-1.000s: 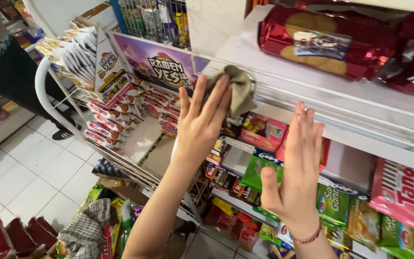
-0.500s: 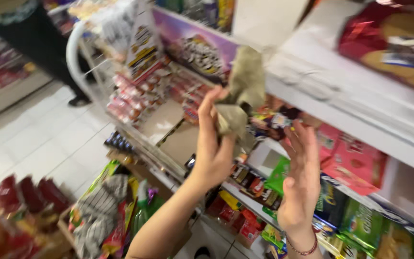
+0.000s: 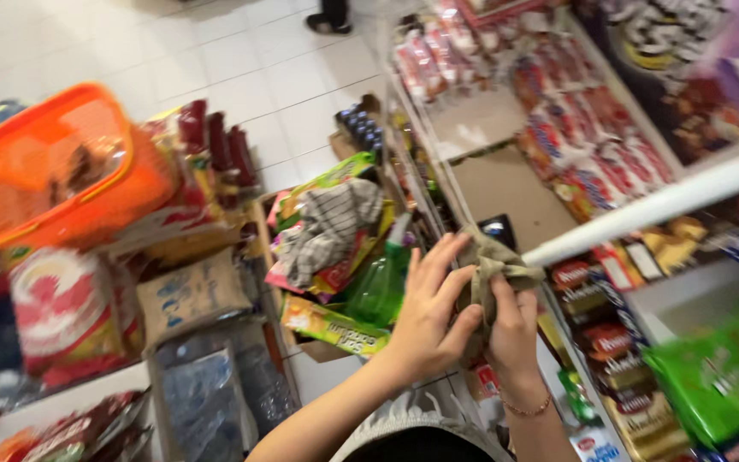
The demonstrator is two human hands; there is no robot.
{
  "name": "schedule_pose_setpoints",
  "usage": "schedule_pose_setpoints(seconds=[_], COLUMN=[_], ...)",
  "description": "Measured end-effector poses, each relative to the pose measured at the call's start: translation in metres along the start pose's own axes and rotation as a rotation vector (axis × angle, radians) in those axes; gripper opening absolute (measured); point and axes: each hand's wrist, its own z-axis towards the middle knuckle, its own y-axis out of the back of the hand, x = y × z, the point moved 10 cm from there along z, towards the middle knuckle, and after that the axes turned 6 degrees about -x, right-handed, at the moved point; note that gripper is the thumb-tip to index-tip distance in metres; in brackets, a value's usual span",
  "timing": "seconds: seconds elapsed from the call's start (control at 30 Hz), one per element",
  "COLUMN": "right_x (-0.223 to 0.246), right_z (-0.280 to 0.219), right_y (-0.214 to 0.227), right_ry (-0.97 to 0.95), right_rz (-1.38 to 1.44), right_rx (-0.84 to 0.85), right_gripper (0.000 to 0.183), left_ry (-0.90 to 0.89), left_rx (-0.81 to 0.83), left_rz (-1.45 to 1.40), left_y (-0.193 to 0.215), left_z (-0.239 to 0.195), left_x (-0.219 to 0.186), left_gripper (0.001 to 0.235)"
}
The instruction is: The person cleans a metal shelf in a grocery store using a spray bottle and a cloth. They then pick up various packaged snack items, wipe them with the cloth, and scan their barcodes using a handheld scanner before placing them back on the shelf.
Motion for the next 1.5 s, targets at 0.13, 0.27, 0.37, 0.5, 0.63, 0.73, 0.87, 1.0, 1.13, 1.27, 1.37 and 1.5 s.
schedule_pose_setpoints(seconds=[0.13, 0.27, 0.37, 0.5, 0.63, 0.73, 0.87, 1.0, 1.13, 1.27, 1.37, 1.5], right_x=[-0.035, -0.050, -0.056, -0.083, -0.085, -0.086, -0.079, -0.075, -0.069, -0.073, -0.080, -0.084], right_z=[0.010, 0.021, 0.028, 0.039, 0.035, 0.031, 0.015, 0.002, -0.008, -0.005, 0.009, 0.015], right_y=[-0.052, -0.105, -0.126, -0.137, -0.149, -0.160, -0.179, -0.195, -0.207, -0.198, -0.182, -0.174], right_ry=[0.015, 0.124, 0.233, 0.167, 0.241, 0.279, 0.437, 0.465, 0.651, 0.683, 0.569, 0.195], right_rz=[-0.145, -0.313, -0.440, -0.584, -0.683, -0.703, -0.800, -0.848, -1.145, -1.025, -0.829, -0.261], right_rx=[0.112, 0.227, 0.252, 0.231, 0.235, 0.274, 0.317, 0.404, 0.415, 0.378, 0.333, 0.404], right_gripper=[0.028, 0.028, 0.034, 0.042, 0.049, 0.048, 0.062, 0.065, 0.058, 0.053, 0.043, 0.051], left_ry=[0.069, 0.265, 0.414, 0.515, 0.398, 0.340, 0.312, 0.272, 0.312, 0.283, 0.253, 0.181], left_rx=[-0.160, -0.278, -0.211, -0.074, -0.177, -0.366, -0.524, -0.545, -0.511, -0.529, -0.525, -0.466], left_rz=[0.425, 0.732, 0.776, 0.795, 0.667, 0.548, 0.302, 0.203, 0.173, 0.132, 0.088, 0.185], left_y=[0.054, 0.105, 0.118, 0.115, 0.126, 0.152, 0.177, 0.182, 0.176, 0.175, 0.177, 0.180], left_z=[-0.018, -0.022, -0.021, -0.023, -0.013, -0.005, 0.000, 0.000, -0.006, -0.010, -0.007, 0.001], left_x=[0.061, 0.129, 0.176, 0.221, 0.216, 0.196, 0.176, 0.161, 0.160, 0.152, 0.142, 0.118], left_gripper=[0.043, 0.067, 0.090, 0.078, 0.047, 0.039, 0.032, 0.033, 0.035, 0.036, 0.034, 0.036])
